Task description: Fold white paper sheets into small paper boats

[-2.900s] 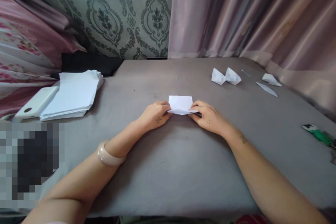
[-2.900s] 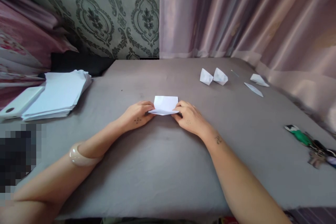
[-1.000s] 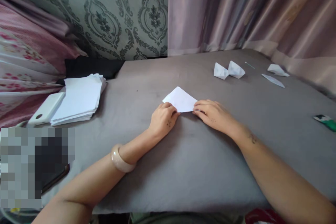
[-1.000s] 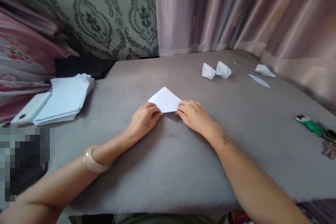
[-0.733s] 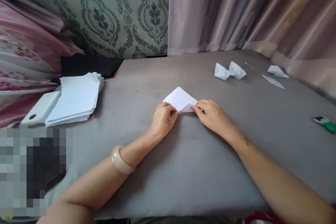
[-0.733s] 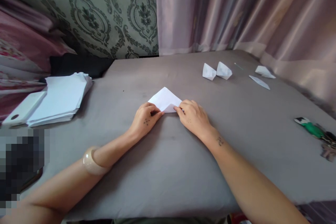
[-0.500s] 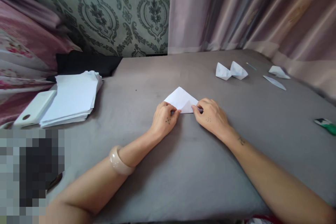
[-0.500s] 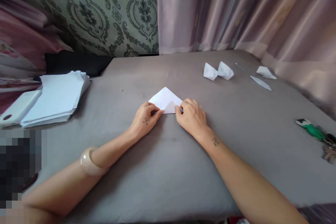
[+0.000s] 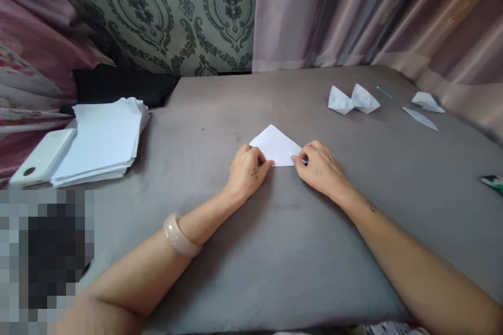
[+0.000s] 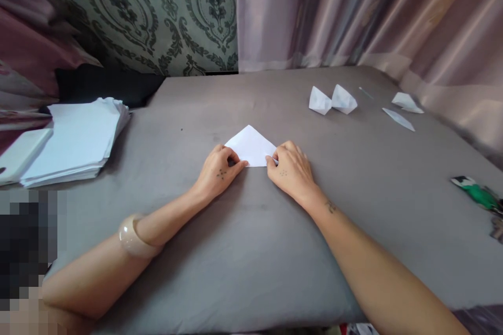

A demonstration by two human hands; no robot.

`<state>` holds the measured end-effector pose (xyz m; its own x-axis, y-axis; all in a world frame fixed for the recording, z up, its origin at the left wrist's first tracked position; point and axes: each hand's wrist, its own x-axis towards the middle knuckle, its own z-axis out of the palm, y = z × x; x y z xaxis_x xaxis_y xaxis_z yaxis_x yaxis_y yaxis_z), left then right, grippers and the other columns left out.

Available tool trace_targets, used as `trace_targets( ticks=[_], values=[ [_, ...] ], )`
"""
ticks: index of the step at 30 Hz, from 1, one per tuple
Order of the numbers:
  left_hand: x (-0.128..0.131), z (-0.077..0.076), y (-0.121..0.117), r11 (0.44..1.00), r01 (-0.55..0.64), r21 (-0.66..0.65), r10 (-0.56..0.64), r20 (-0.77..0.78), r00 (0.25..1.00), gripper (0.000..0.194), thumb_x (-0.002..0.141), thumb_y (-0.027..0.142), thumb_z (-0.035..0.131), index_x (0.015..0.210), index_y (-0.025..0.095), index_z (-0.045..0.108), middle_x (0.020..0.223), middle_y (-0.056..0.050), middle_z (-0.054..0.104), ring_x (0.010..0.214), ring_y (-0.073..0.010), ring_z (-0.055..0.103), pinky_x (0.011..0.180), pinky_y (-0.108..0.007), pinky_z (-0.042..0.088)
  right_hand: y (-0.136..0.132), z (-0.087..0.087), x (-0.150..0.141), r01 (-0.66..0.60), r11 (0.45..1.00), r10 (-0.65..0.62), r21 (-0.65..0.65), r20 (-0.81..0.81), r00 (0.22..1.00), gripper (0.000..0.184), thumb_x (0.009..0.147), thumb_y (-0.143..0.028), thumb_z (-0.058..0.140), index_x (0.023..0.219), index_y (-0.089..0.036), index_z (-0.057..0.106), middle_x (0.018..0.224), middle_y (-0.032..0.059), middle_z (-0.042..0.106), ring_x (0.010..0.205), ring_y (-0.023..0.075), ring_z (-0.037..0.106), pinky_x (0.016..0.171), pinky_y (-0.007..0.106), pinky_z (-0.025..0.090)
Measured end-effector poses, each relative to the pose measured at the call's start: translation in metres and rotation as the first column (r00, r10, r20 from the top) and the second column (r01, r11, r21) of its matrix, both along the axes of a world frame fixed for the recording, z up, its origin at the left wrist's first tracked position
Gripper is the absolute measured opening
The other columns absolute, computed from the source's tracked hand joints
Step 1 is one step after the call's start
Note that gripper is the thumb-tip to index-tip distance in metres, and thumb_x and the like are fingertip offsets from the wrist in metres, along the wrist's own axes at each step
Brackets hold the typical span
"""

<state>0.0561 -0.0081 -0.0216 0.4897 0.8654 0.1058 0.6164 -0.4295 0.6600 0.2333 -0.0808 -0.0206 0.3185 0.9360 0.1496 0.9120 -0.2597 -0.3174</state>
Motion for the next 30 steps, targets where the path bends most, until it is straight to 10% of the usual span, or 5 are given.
trace_targets(
  ticks=[12, 24, 30],
  values=[
    [-0.004, -0.002, 0.002, 0.998, 0.064, -0.010, -0.063, 0.012, 0.998, 0.008, 0.083, 0.023, 0.064, 0.087, 0.017, 0.060, 0.092, -0.007, 0.057, 0.086, -0.0198, 0.055, 0.079, -0.037, 0.049, 0.002, -0.004, 0.006, -0.026, 1.000, 0.027, 0.009, -0.055, 0.998, 0.018, 0.085, -0.031, 0.053, 0.070, -0.022, 0.054, 0.093, 0.0081, 0.059, 0.088, 0.0244, 0.059, 0.079, 0.038, 0.045],
    [-0.005, -0.009, 0.014, 0.855, 0.472, 0.215, -0.407, -0.284, 0.868, 0.043, 0.094, 0.015, 0.037, 0.129, 0.028, 0.060, 0.109, -0.010, 0.051, 0.089, -0.0199, 0.050, 0.088, -0.040, 0.045, -0.004, -0.003, 0.021, -0.035, 0.999, 0.030, -0.023, -0.210, 0.977, 0.022, 0.083, -0.038, 0.062, 0.070, -0.021, 0.059, 0.097, 0.0056, 0.057, 0.083, 0.0189, 0.058, 0.078, 0.034, 0.046],
    [-0.005, -0.009, 0.013, 0.844, 0.481, 0.239, -0.388, -0.348, 0.854, 0.045, 0.094, 0.016, 0.037, 0.131, 0.032, 0.057, 0.108, -0.009, 0.049, 0.087, -0.0199, 0.046, 0.086, -0.039, 0.042, -0.013, 0.005, 0.008, -0.133, 0.987, 0.132, 0.089, 0.016, 0.991, 0.019, 0.088, -0.018, 0.052, 0.103, -0.020, 0.062, 0.107, 0.0115, 0.058, 0.097, 0.0260, 0.056, 0.082, 0.039, 0.046]
  ],
)
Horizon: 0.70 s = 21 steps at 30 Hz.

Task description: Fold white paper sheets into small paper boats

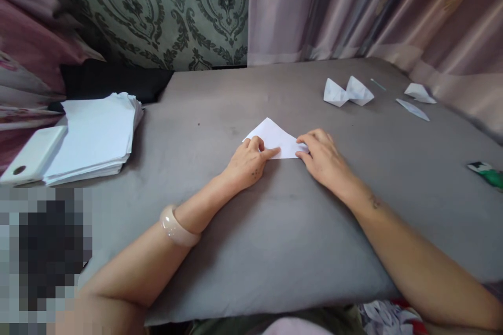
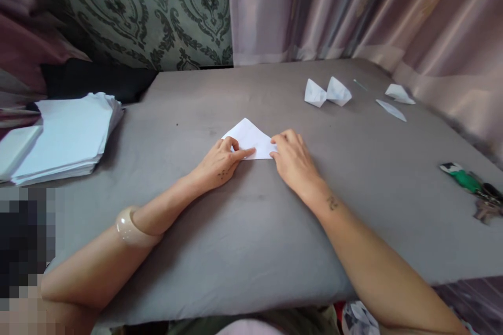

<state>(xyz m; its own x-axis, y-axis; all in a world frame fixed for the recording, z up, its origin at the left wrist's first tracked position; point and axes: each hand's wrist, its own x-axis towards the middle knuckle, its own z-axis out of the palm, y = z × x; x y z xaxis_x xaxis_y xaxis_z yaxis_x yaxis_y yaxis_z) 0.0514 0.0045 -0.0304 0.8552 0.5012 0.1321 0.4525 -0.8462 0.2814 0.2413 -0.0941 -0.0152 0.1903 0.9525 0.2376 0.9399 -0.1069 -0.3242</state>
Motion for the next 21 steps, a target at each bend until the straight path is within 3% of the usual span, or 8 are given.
trace_targets(
  ticks=[3, 6, 8, 10, 12, 15, 19, 21],
  values=[
    [0.000, 0.001, -0.002, 0.999, -0.051, -0.016, 0.051, 0.012, 0.999, 0.041, 0.094, 0.019, 0.037, 0.124, 0.032, 0.062, 0.108, -0.010, 0.050, 0.091, -0.0226, 0.046, 0.085, -0.042, 0.041, -0.005, 0.005, -0.025, -0.183, 0.983, 0.186, -0.032, 0.114, 0.976, 0.036, 0.090, -0.004, 0.036, 0.111, -0.018, 0.062, 0.110, 0.0133, 0.060, 0.102, 0.0266, 0.053, 0.087, 0.040, 0.044],
    [0.000, 0.003, 0.001, 0.979, -0.197, -0.053, 0.202, 0.111, 0.973, 0.035, 0.089, 0.028, 0.053, 0.123, 0.025, 0.059, 0.119, -0.012, 0.051, 0.105, -0.0287, 0.046, 0.089, -0.047, 0.039, -0.010, 0.007, -0.048, -0.171, 0.980, 0.184, -0.101, 0.141, 0.973, 0.032, 0.097, -0.018, 0.035, 0.110, -0.014, 0.064, 0.104, 0.0157, 0.061, 0.099, 0.0279, 0.053, 0.086, 0.040, 0.046],
    [-0.001, 0.004, 0.007, 0.940, -0.315, -0.135, 0.336, 0.181, 0.924, 0.049, 0.080, 0.037, 0.066, 0.123, 0.018, 0.055, 0.123, -0.015, 0.051, 0.110, -0.0309, 0.046, 0.092, -0.049, 0.039, -0.013, 0.005, -0.057, -0.136, 0.985, 0.153, -0.103, 0.177, 0.972, 0.035, 0.098, -0.029, 0.038, 0.115, -0.010, 0.063, 0.109, 0.0187, 0.059, 0.101, 0.0306, 0.052, 0.085, 0.042, 0.047],
    [-0.001, 0.005, 0.017, 0.886, -0.379, -0.268, 0.439, 0.218, 0.872, 0.051, 0.080, 0.040, 0.066, 0.122, 0.014, 0.052, 0.114, -0.014, 0.057, 0.104, -0.0276, 0.051, 0.091, -0.045, 0.041, -0.016, 0.003, -0.062, -0.127, 0.988, 0.142, -0.087, 0.193, 0.971, 0.042, 0.097, -0.035, 0.041, 0.124, -0.007, 0.058, 0.115, 0.0208, 0.058, 0.105, 0.0323, 0.051, 0.087, 0.044, 0.048],
    [-0.002, 0.005, 0.025, 0.839, -0.394, -0.376, 0.498, 0.236, 0.835, 0.042, 0.085, 0.033, 0.058, 0.122, 0.013, 0.051, 0.101, -0.010, 0.062, 0.092, -0.0220, 0.055, 0.086, -0.039, 0.044, -0.018, 0.001, -0.063, -0.127, 0.989, 0.140, -0.078, 0.187, 0.972, 0.047, 0.097, -0.037, 0.042, 0.130, -0.005, 0.055, 0.119, 0.0216, 0.057, 0.109, 0.0326, 0.050, 0.090, 0.045, 0.048],
    [-0.006, 0.007, 0.031, 0.791, -0.422, -0.443, 0.553, 0.223, 0.803, 0.040, 0.082, 0.020, 0.057, 0.121, 0.013, 0.051, 0.089, -0.005, 0.061, 0.080, -0.0174, 0.055, 0.080, -0.033, 0.045, -0.016, -0.001, -0.060, -0.149, 0.986, 0.159, -0.076, 0.145, 0.976, 0.047, 0.097, -0.037, 0.041, 0.132, -0.007, 0.053, 0.126, 0.0211, 0.054, 0.116, 0.0333, 0.049, 0.090, 0.046, 0.050],
    [-0.018, 0.015, 0.022, 0.721, -0.442, -0.533, 0.603, 0.169, 0.780, 0.051, 0.074, 0.017, 0.060, 0.124, 0.014, 0.049, 0.079, 0.000, 0.057, 0.070, -0.0150, 0.053, 0.070, -0.030, 0.044, -0.007, -0.004, -0.045, -0.235, 0.971, 0.236, -0.034, 0.056, 0.970, 0.041, 0.098, -0.032, 0.038, 0.130, -0.012, 0.056, 0.131, 0.0175, 0.054, 0.122, 0.0309, 0.047, 0.099, 0.046, 0.046],
    [-0.025, 0.019, 0.012, 0.714, -0.415, -0.564, 0.584, 0.154, 0.797, 0.054, 0.072, 0.016, 0.059, 0.126, 0.016, 0.049, 0.074, 0.002, 0.055, 0.066, -0.0137, 0.051, 0.065, -0.028, 0.043, 0.001, -0.006, -0.036, -0.279, 0.960, 0.279, 0.003, -0.003, 0.960, 0.038, 0.099, -0.028, 0.036, 0.123, -0.012, 0.061, 0.128, 0.0159, 0.057, 0.121, 0.0281, 0.049, 0.102, 0.043, 0.044]
  ],
)
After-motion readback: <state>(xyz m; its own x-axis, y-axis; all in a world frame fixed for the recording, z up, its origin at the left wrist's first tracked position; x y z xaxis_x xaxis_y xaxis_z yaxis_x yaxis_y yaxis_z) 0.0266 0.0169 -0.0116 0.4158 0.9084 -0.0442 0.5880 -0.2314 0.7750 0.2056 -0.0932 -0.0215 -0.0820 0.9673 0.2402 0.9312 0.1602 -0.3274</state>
